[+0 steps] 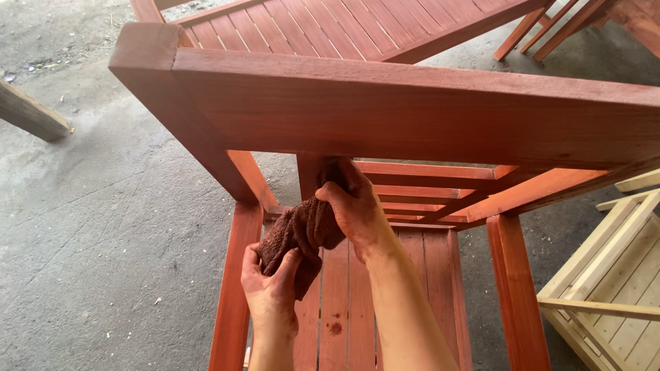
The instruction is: The person wipes a reddish-brown stain or finish onto a wooden chair using a cloth, working over the backrest slats, armrests, and seat slats. They reposition around the chair to reach different surfaces and rub the cloth across the wood to coat it evenly.
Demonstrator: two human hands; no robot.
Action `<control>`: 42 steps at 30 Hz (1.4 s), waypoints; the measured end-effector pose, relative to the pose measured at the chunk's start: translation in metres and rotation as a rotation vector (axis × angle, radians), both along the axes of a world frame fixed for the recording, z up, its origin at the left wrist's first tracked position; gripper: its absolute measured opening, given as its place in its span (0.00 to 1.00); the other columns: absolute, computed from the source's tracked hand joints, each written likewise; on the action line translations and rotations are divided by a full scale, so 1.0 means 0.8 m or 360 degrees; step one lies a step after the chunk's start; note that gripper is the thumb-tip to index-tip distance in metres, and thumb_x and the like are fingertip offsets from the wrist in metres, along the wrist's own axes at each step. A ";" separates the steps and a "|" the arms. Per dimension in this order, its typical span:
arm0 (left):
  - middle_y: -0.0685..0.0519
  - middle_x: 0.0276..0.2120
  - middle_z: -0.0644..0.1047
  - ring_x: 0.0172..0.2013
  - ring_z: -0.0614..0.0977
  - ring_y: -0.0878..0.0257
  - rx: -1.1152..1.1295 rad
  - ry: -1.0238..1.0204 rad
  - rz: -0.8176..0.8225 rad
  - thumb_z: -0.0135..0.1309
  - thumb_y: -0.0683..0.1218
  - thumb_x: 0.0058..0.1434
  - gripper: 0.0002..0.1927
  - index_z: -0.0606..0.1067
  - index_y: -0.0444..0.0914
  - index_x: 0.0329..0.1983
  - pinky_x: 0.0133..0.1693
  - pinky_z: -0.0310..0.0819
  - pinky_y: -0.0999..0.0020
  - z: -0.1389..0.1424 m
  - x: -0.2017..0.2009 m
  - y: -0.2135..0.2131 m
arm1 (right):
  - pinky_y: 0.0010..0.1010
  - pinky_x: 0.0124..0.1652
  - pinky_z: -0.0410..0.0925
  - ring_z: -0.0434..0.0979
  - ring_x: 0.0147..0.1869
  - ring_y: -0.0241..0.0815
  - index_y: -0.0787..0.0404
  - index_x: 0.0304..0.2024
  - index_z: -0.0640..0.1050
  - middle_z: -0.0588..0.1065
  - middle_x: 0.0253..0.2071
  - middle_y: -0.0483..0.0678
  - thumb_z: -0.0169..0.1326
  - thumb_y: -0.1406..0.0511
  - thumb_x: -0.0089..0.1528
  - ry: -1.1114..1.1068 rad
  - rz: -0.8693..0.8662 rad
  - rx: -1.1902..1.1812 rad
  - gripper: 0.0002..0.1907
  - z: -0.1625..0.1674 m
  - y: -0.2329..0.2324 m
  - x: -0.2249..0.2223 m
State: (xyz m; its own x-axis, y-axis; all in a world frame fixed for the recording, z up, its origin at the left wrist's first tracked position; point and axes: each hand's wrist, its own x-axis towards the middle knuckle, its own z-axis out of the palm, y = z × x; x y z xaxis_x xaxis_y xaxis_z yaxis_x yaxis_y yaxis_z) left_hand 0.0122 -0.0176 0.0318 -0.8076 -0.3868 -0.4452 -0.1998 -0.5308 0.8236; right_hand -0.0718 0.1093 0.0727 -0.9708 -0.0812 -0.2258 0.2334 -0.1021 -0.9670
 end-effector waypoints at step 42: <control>0.48 0.36 0.81 0.33 0.84 0.60 -0.0265 -0.0393 0.0069 0.63 0.37 0.49 0.19 0.69 0.36 0.42 0.36 0.82 0.66 -0.169 0.037 0.005 | 0.41 0.46 0.73 0.80 0.47 0.50 0.52 0.62 0.72 0.78 0.44 0.52 0.54 0.60 0.58 -0.0294 0.0054 0.0945 0.28 -0.231 -0.008 0.015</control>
State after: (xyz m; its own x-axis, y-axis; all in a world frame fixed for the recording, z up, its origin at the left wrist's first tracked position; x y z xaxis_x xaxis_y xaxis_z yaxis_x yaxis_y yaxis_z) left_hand 0.0417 -0.0136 -0.1036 -0.6639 -0.5027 -0.5537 -0.3850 -0.4050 0.8293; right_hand -0.0595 0.1033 -0.1122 -0.9104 0.0796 -0.4060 0.3961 0.4511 -0.7998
